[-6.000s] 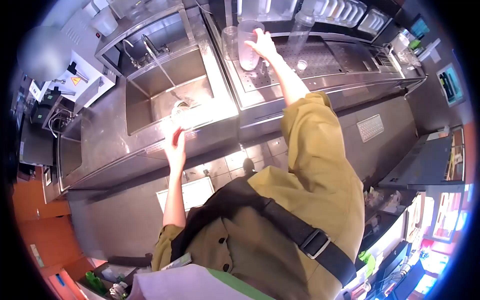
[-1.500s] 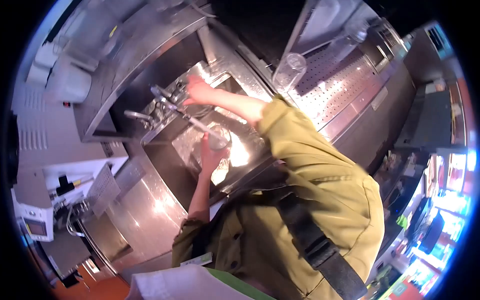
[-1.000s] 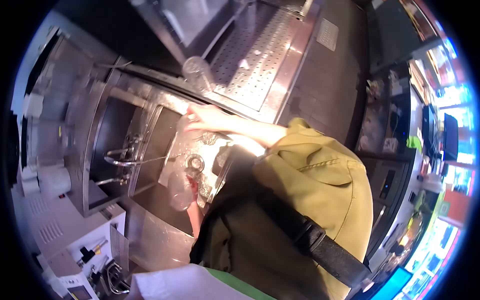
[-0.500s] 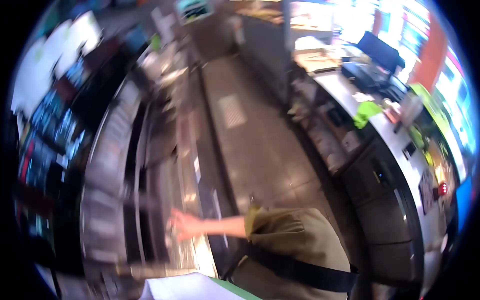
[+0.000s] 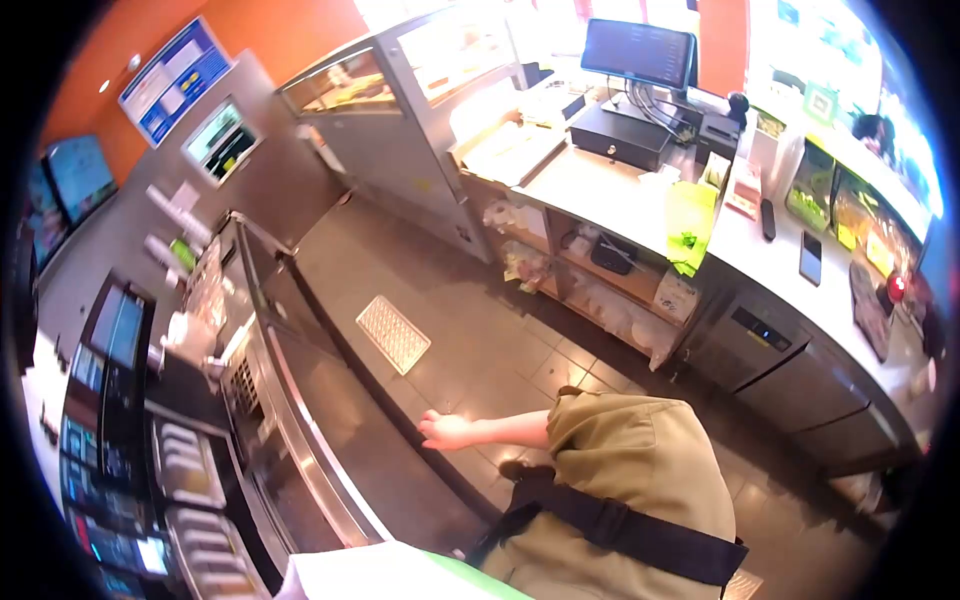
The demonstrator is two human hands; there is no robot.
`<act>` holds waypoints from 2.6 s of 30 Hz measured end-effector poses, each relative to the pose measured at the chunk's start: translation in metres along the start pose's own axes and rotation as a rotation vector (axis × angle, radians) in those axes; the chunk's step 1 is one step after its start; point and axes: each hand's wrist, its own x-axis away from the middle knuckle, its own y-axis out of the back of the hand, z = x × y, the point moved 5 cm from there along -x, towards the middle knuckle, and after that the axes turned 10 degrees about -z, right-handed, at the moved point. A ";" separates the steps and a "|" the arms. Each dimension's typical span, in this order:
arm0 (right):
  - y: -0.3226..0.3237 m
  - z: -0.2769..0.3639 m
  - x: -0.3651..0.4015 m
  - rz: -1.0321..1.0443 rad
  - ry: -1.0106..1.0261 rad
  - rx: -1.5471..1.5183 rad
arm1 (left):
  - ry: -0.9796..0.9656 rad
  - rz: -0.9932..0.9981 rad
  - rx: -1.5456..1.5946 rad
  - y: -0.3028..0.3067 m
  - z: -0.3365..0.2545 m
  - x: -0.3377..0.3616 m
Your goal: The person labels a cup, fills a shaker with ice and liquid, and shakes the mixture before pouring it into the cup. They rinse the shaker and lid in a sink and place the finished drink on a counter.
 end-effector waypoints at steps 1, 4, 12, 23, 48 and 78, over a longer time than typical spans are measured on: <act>-0.003 -0.036 -0.015 0.036 -0.071 0.034 | -0.026 0.062 0.004 -0.016 -0.001 -0.038; 0.019 -0.182 -0.024 0.061 -0.391 0.337 | -0.092 0.239 0.053 -0.075 -0.012 -0.155; 0.105 -0.398 0.145 -0.263 -1.428 0.363 | -0.128 0.073 -0.017 -0.148 -0.027 -0.452; 0.052 -0.515 -0.295 0.487 -0.255 0.757 | -0.357 -0.715 -0.284 -0.084 -0.088 -0.677; -0.071 0.409 -0.899 -0.509 1.322 -0.659 | -0.689 -0.848 -0.712 0.169 -0.198 -0.828; -0.291 -0.025 -0.842 -0.033 0.783 0.043 | -0.552 -1.143 -0.733 0.123 -0.226 -0.802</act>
